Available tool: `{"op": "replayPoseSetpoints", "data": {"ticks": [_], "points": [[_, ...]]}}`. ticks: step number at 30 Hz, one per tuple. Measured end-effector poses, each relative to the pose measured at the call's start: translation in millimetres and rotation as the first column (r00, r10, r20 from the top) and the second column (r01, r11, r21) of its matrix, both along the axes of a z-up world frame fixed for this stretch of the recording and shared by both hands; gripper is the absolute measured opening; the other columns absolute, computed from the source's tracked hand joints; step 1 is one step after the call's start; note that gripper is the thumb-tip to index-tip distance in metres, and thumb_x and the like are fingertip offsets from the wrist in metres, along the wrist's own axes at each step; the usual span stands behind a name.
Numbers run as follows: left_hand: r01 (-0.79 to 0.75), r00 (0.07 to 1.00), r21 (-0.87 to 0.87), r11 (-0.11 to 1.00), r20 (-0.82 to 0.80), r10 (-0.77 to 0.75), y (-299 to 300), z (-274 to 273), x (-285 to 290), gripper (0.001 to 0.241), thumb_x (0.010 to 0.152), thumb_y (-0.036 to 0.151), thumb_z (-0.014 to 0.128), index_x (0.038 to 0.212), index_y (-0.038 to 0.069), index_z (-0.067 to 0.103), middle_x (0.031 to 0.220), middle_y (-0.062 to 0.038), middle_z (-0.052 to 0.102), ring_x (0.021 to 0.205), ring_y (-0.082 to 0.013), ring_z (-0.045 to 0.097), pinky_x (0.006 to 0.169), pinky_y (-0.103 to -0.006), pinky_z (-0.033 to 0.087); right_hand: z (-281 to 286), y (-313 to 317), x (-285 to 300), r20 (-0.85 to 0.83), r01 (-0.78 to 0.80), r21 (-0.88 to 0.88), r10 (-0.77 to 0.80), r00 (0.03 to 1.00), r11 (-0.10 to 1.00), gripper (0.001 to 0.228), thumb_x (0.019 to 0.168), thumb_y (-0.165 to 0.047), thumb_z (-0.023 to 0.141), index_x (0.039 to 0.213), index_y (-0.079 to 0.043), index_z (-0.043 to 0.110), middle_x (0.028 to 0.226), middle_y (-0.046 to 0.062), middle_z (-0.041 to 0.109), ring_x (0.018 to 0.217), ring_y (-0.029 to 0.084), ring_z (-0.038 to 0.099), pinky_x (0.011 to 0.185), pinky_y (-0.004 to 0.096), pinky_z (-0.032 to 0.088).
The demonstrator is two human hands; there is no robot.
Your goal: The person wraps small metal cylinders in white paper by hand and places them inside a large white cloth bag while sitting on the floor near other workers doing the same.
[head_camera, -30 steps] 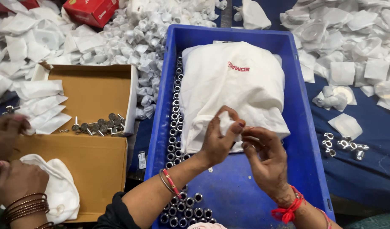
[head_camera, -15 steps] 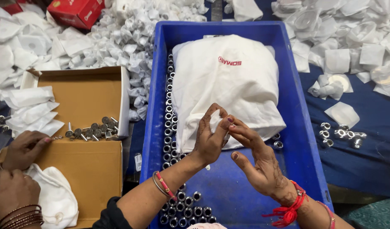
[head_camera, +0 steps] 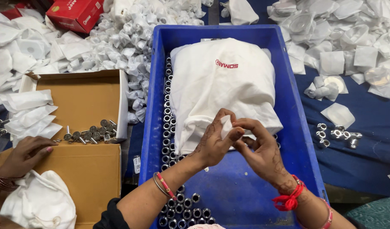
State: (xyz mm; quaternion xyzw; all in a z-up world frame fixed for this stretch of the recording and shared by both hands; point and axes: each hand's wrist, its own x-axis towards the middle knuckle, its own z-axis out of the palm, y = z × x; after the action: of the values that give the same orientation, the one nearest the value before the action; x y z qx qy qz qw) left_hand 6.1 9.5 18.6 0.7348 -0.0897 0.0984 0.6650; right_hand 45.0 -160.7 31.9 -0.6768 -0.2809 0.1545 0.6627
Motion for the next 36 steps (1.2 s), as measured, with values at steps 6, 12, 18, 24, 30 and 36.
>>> {"op": "replayPoseSetpoints", "data": {"ticks": [6,12,18,24,30,36], "points": [[-0.083,0.983,0.169,0.982,-0.147,0.108,13,8,6,0.062,0.099,0.067,0.039,0.121,0.009,0.050,0.081,-0.014,0.061,0.076,-0.0257,0.062,0.075,-0.0398,0.051,6,-10,20,-0.401,0.134,0.284,-0.009,0.916,0.950,0.034,0.095,-0.011,0.058,0.128,-0.007,0.052,0.127,0.013,0.061,0.112,0.021,0.067,0.095,0.038,0.060],[0.214,0.934,0.659,0.721,-0.353,0.045,11,12,10,0.067,0.103,0.058,0.040,0.141,0.005,0.052,0.118,-0.023,0.069,0.112,-0.0384,0.067,0.096,-0.0503,0.051,14,-18,41,-0.225,-0.110,-0.317,0.038,0.974,0.942,0.028,0.094,-0.015,0.061,0.118,-0.004,0.069,0.099,0.010,0.075,0.090,0.016,0.070,0.077,0.030,0.058],[0.422,0.897,0.753,0.505,-0.426,-0.115,14,10,-2,0.058,0.098,0.054,0.047,0.129,0.008,0.063,0.116,-0.017,0.071,0.109,-0.0351,0.068,0.093,-0.0497,0.054,64,26,83,-0.007,-0.255,-0.704,0.354,0.935,0.662,0.035,0.088,-0.026,0.065,0.118,-0.009,0.075,0.092,0.011,0.075,0.072,0.017,0.070,0.061,0.032,0.059],[0.397,0.917,0.811,0.430,-0.367,-0.154,6,-23,5,0.057,0.097,0.053,0.050,0.127,0.006,0.063,0.118,-0.017,0.072,0.111,-0.0358,0.069,0.095,-0.0484,0.054,124,155,128,0.276,-0.251,-0.438,0.395,0.876,0.863,0.037,0.091,-0.015,0.072,0.125,-0.001,0.065,0.102,0.010,0.070,0.092,0.018,0.072,0.087,0.031,0.063],[0.280,0.943,0.743,0.608,-0.331,-0.029,18,-4,11,0.061,0.101,0.055,0.042,0.141,0.011,0.054,0.123,-0.022,0.069,0.116,-0.0380,0.065,0.100,-0.0506,0.049,152,166,108,0.246,-0.334,-0.096,0.348,0.905,0.938,0.036,0.099,-0.012,0.065,0.134,-0.003,0.057,0.122,0.006,0.067,0.106,0.015,0.073,0.092,0.030,0.061],[-0.213,0.970,-0.074,0.974,0.101,0.220,20,-19,38,0.056,0.110,0.050,0.032,0.129,0.006,0.061,0.118,-0.017,0.071,0.109,-0.0270,0.066,0.092,-0.0396,0.052,86,65,63,0.413,-0.060,-0.473,0.281,0.866,0.879,0.037,0.092,-0.015,0.071,0.127,-0.004,0.064,0.107,0.008,0.076,0.098,0.014,0.076,0.085,0.028,0.062]]}}
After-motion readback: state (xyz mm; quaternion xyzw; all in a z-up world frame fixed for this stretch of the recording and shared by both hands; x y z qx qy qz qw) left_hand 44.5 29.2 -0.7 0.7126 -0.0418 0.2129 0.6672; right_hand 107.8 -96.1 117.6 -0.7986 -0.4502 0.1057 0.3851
